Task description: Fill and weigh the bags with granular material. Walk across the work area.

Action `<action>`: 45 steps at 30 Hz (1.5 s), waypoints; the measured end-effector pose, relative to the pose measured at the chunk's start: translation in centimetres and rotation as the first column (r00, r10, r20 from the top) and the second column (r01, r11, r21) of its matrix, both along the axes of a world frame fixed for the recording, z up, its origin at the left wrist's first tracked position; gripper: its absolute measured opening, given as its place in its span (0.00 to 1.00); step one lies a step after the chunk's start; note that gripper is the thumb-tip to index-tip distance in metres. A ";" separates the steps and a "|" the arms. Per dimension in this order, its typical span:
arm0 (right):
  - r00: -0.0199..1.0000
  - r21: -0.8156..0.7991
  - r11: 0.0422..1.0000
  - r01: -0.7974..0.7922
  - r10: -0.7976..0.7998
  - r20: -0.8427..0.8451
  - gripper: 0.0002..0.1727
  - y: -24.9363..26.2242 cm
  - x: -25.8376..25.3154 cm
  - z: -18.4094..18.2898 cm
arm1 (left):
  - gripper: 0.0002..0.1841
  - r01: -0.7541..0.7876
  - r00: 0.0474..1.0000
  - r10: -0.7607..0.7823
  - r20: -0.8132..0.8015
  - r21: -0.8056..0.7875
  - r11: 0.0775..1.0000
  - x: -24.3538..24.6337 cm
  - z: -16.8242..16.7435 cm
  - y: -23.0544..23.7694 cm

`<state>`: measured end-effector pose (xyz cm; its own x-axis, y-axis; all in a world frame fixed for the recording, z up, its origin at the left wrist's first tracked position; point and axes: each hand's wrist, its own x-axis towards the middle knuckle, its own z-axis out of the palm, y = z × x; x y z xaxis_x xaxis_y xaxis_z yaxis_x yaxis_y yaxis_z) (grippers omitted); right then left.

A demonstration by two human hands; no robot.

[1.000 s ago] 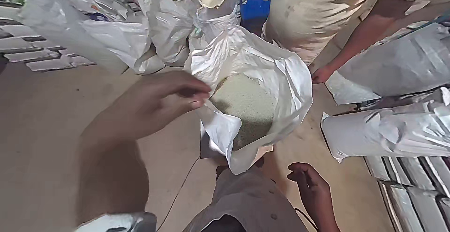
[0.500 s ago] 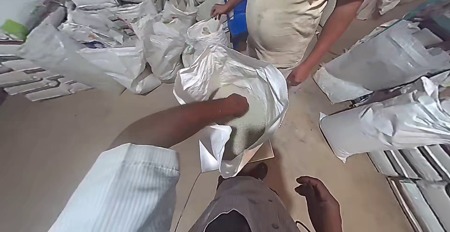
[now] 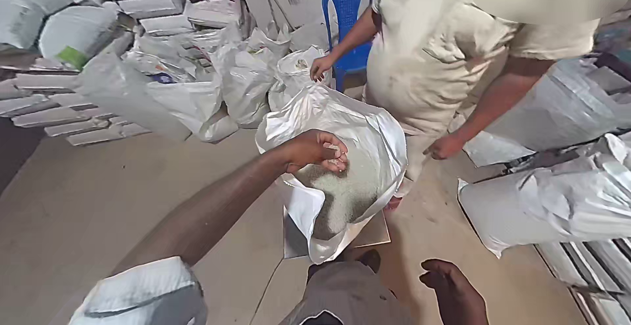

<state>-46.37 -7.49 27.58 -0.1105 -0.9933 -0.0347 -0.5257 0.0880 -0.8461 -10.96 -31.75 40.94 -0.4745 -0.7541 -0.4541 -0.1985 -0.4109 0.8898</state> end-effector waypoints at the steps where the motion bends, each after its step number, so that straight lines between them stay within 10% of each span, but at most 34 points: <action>1: 1.000 0.015 1.000 -0.007 0.007 -0.008 0.09 -0.1 0.0 0.2 | 0.09 -0.105 0.990 0.107 -0.087 0.032 0.994 0.4 0.1 0.8; 9: 0.994 0.020 0.999 -0.030 0.028 0.102 0.10 -0.9 0.4 0.8 | 0.29 -0.189 0.796 0.231 -0.559 0.133 0.973 1.9 -0.5 3.3; 22: 0.994 0.039 0.999 0.029 -0.033 0.105 0.10 0.2 0.9 0.7 | 0.27 -0.194 0.768 0.244 -0.592 0.148 0.970 2.1 -0.4 1.9; 29: 0.989 -0.026 0.998 0.058 -0.054 0.141 0.10 0.6 1.3 0.0 | 0.24 -0.264 0.921 0.245 -0.301 -0.024 0.964 1.3 -0.6 1.2; 40: 0.989 -0.067 0.990 0.126 -0.120 0.085 0.10 1.3 2.6 -0.4 | 0.25 -0.198 0.926 0.158 -0.343 -0.086 0.976 1.4 0.8 1.4; 45: 0.984 -0.079 0.984 0.158 -0.150 0.099 0.10 1.6 3.2 -0.3 | 0.20 0.184 0.917 0.072 0.391 -0.577 0.796 1.3 -0.1 0.0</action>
